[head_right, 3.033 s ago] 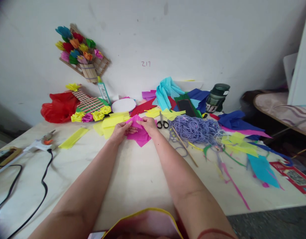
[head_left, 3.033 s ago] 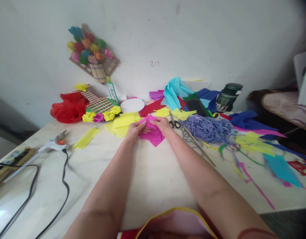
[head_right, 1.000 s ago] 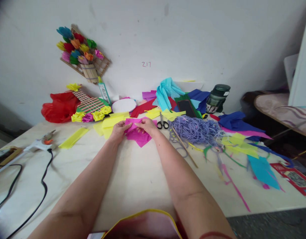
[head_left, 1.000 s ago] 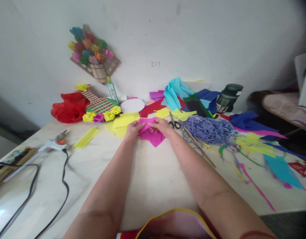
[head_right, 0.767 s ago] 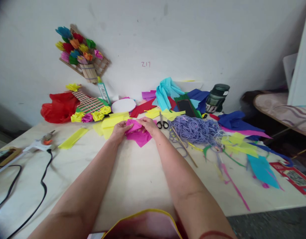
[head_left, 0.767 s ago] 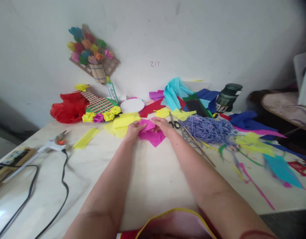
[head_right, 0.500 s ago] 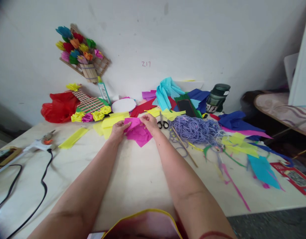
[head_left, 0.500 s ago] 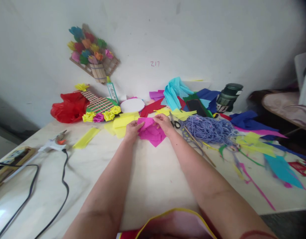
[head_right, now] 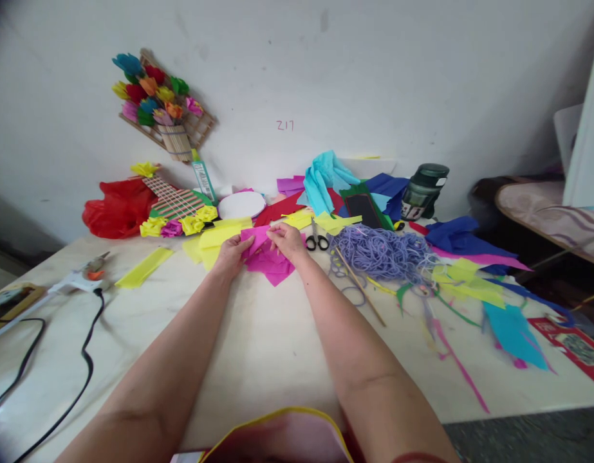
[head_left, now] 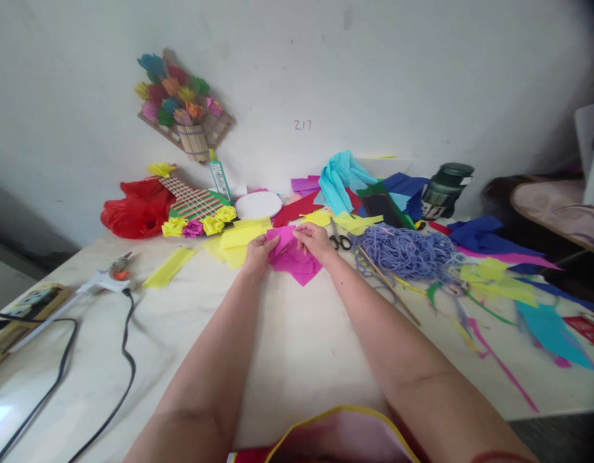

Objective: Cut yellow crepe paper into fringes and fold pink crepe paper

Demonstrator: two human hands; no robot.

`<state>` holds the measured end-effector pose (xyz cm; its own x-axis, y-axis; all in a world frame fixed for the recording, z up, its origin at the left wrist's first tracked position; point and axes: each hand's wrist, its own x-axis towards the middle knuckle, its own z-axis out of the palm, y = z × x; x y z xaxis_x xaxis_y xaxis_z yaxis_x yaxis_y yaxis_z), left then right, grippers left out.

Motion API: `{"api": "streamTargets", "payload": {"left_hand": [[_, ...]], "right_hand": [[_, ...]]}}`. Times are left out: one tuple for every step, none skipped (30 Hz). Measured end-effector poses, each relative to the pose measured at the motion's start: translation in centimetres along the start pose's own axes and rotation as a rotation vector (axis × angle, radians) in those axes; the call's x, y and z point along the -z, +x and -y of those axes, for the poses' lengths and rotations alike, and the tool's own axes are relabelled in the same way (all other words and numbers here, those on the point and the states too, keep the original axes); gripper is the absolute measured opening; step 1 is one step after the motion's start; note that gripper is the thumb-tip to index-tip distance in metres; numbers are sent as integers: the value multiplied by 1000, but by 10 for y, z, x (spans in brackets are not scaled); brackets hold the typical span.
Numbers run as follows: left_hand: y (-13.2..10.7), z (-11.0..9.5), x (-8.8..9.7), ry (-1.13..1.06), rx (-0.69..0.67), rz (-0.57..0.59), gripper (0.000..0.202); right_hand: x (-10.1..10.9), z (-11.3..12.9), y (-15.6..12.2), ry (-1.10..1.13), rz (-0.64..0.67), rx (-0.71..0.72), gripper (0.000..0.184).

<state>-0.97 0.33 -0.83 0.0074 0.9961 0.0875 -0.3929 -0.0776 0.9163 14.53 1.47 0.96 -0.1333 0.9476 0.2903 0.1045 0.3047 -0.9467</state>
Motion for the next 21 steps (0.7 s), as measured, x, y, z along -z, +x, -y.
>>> {"api": "streamTargets", "payload": {"left_hand": [[0, 1, 1, 9, 6, 18, 40], [0, 1, 1, 18, 5, 37, 41], [0, 2, 2, 30, 3, 56, 41], [0, 2, 2, 44, 0, 76, 41], [0, 3, 2, 59, -3, 95, 42], [0, 3, 2, 72, -6, 113, 43], [-1, 2, 1, 84, -7, 132, 46], [-1, 2, 1, 96, -7, 152, 49], [-2, 1, 0, 108, -4, 175, 54], [-4, 0, -1, 122, 5, 199, 59], [-5, -2, -2, 139, 19, 225, 64], [-7, -3, -3, 158, 40, 246, 68], [-8, -4, -4, 176, 62, 265, 72], [-9, -5, -4, 193, 79, 282, 76], [-10, -6, -5, 210, 88, 295, 78], [-11, -7, -5, 229, 88, 304, 80], [-11, -7, -5, 250, 83, 310, 81], [-11, -7, -4, 271, 76, 313, 81], [-11, -7, -4, 292, 68, 314, 82], [-10, -6, -4, 309, 60, 316, 82], [-10, -6, -5, 323, 52, 318, 81]], "right_hand": [[1, -1, 1, -63, -48, 45, 16], [2, -3, 3, -133, -105, 103, 16], [4, -4, 4, -199, -151, 161, 16], [5, -4, 5, -252, -179, 215, 17], [5, -5, 6, -289, -183, 256, 18], [6, -5, 7, -309, -166, 281, 19], [6, -4, 7, -315, -140, 289, 19], [6, -3, 7, -310, -105, 281, 19], [6, -3, 7, -296, -65, 258, 18], [5, -2, 5, -272, -19, 226, 19], [5, -1, 4, -244, 31, 189, 19], [4, 0, 3, -213, 81, 151, 19], [4, 1, 2, -187, 124, 115, 19], [4, 2, 0, -171, 152, 81, 18], [3, 2, -1, -168, 161, 52, 17], [3, 2, -1, -172, 160, 28, 17], [3, 1, -1, -174, 155, 14, 18], [3, 1, -1, -170, 152, 7, 19], [3, 0, -1, -162, 151, 8, 20], [3, -1, -1, -151, 155, 14, 21], [2, -2, 0, -138, 158, 21, 22]]}}
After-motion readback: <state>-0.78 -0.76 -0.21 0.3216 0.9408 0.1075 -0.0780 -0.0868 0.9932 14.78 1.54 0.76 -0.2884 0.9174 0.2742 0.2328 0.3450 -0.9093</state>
